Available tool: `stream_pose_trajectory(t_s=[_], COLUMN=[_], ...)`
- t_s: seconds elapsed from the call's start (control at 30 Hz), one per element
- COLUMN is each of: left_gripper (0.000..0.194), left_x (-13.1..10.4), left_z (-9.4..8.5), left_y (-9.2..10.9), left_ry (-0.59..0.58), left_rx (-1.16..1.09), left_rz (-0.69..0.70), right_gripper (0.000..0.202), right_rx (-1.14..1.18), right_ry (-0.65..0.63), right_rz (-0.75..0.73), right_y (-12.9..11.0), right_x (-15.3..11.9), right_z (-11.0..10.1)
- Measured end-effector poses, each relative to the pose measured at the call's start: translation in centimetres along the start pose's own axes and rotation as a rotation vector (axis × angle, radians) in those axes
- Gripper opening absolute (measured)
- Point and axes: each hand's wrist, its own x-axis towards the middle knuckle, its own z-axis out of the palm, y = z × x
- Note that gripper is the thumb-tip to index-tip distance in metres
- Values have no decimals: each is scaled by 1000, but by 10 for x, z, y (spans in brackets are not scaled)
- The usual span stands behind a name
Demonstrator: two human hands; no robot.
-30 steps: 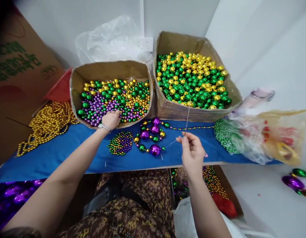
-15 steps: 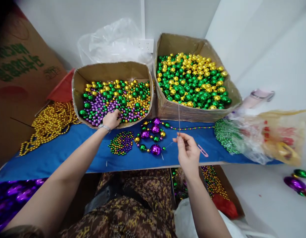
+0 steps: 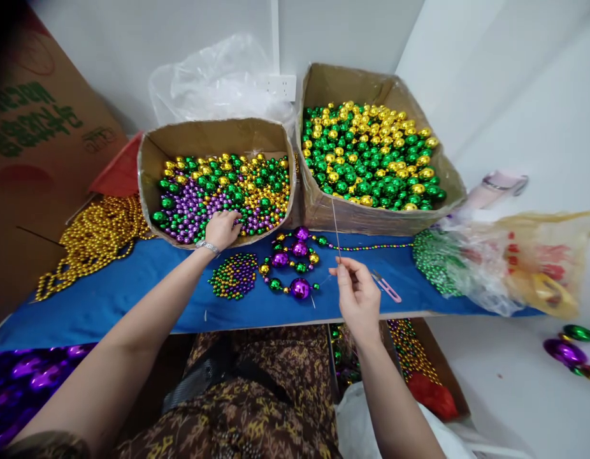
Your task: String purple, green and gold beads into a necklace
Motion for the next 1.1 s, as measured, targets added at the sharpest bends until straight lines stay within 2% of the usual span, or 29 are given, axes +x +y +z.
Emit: stream_pose_trajectory(t_s=[0.13,0.43,0.77,1.1], left_gripper=[35,30,32,28], left_x=[3,12,9,17], left_z=[4,5,8,12], left_y=[3,9,11,18], left_ry=[-27,-57,-81,-95], left_rx=[-1,24,-3,-22], left_rz=[33,13,38,24], right_gripper=[26,25,23,23], right_rx=[3,-14,-15,-19], right_ry=[-14,-30,-54,-72], right_rz=[1,6,-1,-7], right_y=[2,3,5,5], right_x=[-2,-4,-9,-11], right_z=[0,1,3,6])
